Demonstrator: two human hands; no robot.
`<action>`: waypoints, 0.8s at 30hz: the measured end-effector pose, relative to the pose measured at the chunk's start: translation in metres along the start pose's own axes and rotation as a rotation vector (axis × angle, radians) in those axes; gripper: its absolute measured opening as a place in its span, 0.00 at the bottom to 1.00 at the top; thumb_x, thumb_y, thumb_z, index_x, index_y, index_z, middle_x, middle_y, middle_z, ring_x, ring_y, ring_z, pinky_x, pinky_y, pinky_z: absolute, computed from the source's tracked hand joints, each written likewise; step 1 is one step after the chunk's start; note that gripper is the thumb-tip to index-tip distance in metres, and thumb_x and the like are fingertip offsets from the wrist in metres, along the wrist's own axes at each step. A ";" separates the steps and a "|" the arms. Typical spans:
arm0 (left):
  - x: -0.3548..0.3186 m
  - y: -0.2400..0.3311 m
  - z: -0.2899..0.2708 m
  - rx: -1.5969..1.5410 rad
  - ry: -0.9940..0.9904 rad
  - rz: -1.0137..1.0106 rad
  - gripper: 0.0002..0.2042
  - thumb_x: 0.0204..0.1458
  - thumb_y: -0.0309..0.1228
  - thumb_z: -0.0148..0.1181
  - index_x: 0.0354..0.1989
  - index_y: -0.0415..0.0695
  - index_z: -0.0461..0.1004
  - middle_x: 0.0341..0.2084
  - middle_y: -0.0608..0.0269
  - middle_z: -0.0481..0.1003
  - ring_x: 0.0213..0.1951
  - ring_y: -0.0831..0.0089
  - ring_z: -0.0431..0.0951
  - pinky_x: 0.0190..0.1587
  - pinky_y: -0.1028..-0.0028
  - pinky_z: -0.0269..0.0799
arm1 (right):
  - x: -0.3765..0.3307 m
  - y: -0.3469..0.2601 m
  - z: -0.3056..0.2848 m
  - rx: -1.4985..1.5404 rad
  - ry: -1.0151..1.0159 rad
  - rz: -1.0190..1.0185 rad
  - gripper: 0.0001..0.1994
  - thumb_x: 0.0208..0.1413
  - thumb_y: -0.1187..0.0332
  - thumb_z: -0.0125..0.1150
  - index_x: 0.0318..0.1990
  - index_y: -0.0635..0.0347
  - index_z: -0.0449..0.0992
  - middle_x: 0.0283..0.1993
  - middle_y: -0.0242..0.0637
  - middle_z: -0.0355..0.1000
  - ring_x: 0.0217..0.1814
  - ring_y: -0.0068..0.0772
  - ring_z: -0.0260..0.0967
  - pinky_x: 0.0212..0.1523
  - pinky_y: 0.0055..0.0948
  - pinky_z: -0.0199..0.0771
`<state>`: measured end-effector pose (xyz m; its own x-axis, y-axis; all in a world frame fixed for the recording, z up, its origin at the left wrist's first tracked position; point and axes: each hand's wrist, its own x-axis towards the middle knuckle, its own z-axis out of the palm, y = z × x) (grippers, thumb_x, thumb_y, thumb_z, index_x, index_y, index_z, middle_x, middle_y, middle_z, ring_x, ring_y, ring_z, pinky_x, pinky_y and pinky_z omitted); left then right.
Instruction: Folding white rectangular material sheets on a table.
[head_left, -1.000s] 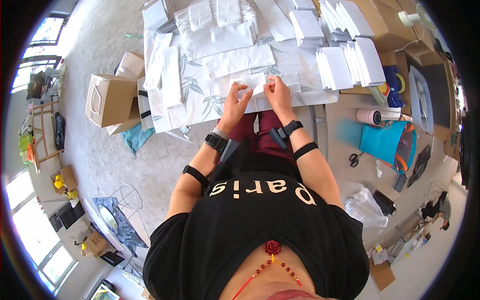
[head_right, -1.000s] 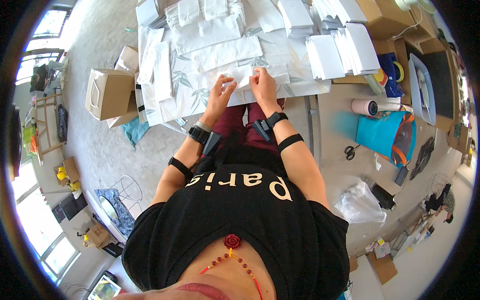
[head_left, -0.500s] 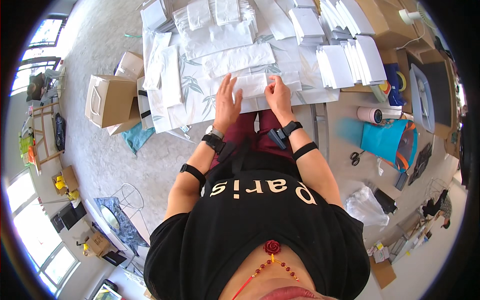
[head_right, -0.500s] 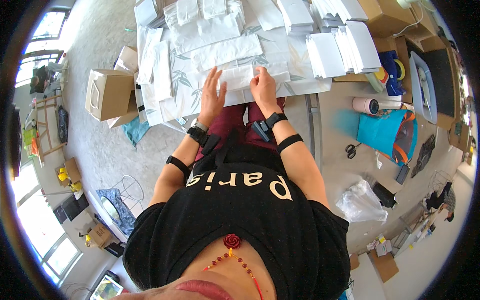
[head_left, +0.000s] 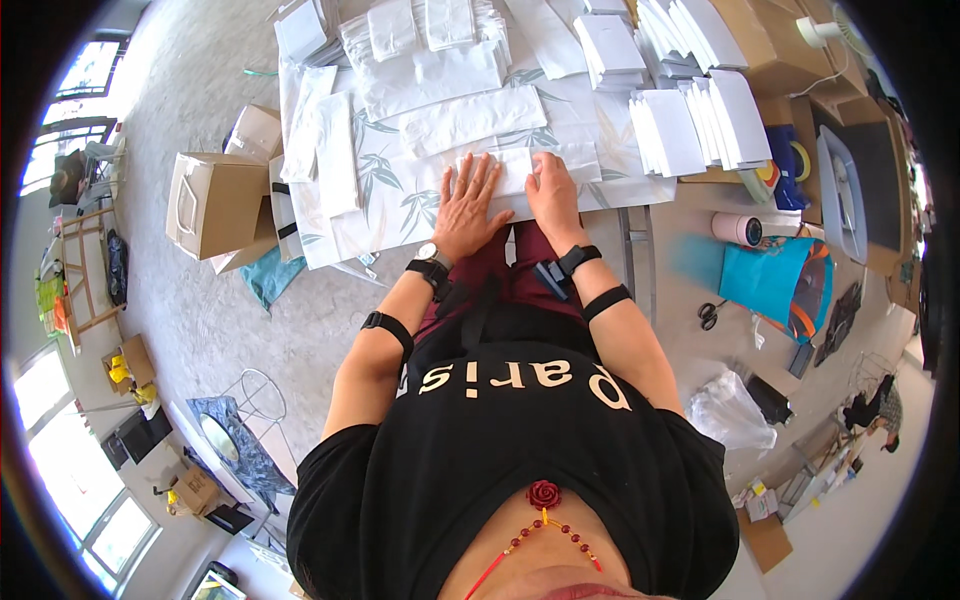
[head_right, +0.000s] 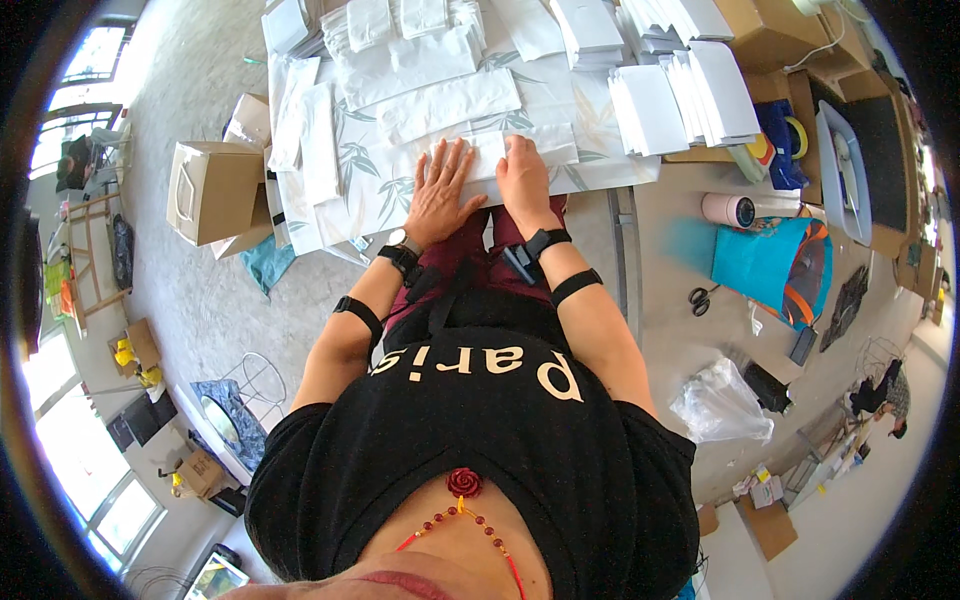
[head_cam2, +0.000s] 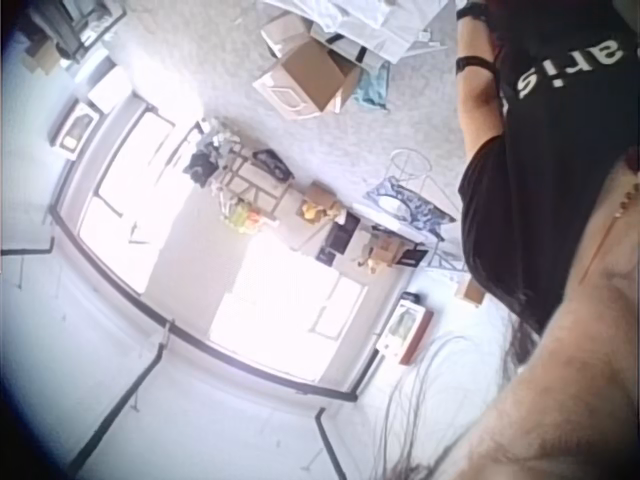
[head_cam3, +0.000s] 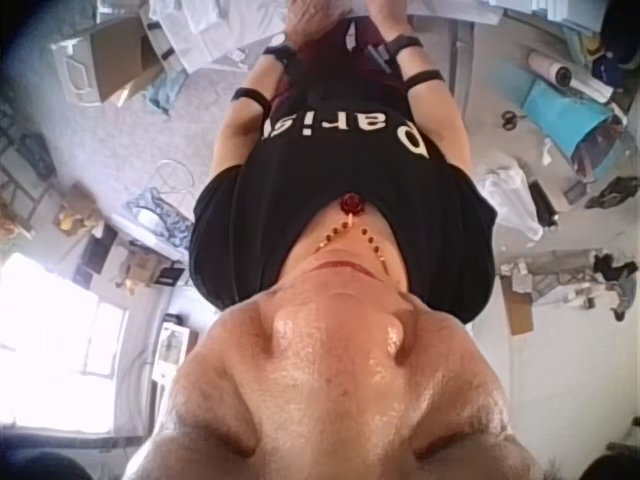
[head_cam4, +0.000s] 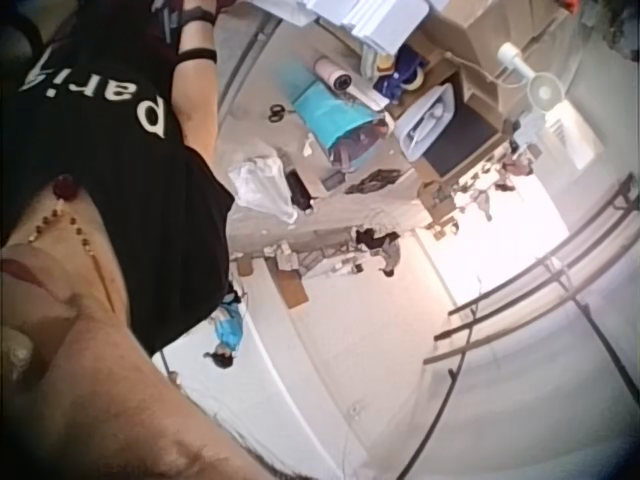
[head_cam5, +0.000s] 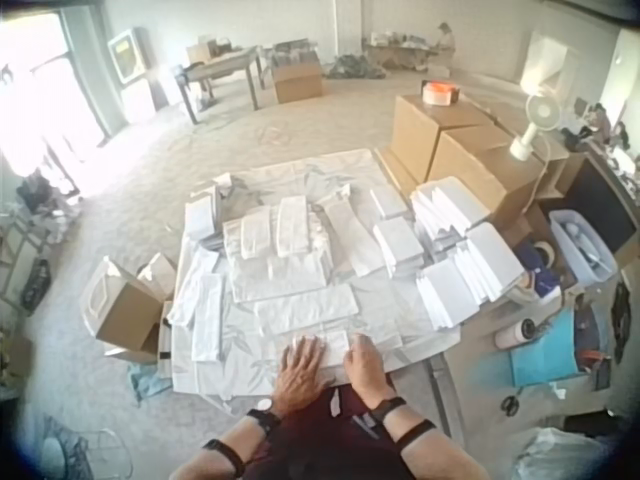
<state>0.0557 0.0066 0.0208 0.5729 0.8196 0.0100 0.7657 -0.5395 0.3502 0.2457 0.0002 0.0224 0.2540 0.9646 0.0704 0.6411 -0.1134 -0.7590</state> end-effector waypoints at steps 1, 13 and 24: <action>-0.001 -0.001 0.001 0.001 -0.002 -0.002 0.41 0.61 0.56 0.54 0.77 0.46 0.52 0.78 0.54 0.45 0.79 0.52 0.38 0.76 0.46 0.32 | 0.000 -0.005 0.001 -0.021 0.020 -0.112 0.14 0.55 0.77 0.62 0.49 0.64 0.73 0.41 0.49 0.75 0.45 0.55 0.75 0.45 0.47 0.76; 0.057 -0.005 -0.022 -0.166 0.410 -0.045 0.13 0.50 0.27 0.63 0.45 0.45 0.78 0.45 0.59 0.75 0.51 0.54 0.72 0.55 0.54 0.62 | 0.005 0.000 0.016 -0.013 -0.106 -0.268 0.11 0.53 0.78 0.65 0.44 0.59 0.75 0.45 0.43 0.72 0.51 0.50 0.71 0.52 0.44 0.73; 0.164 0.001 0.006 -0.065 0.183 -0.078 0.05 0.51 0.29 0.63 0.33 0.41 0.77 0.37 0.54 0.77 0.44 0.54 0.78 0.48 0.59 0.77 | 0.008 0.001 0.018 -0.024 -0.153 -0.259 0.10 0.55 0.74 0.64 0.44 0.61 0.74 0.44 0.44 0.71 0.51 0.51 0.70 0.52 0.44 0.72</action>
<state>0.1521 0.1394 0.0173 0.4453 0.8830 0.1483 0.7818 -0.4642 0.4163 0.2356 0.0120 0.0108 -0.0309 0.9866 0.1603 0.6874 0.1374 -0.7131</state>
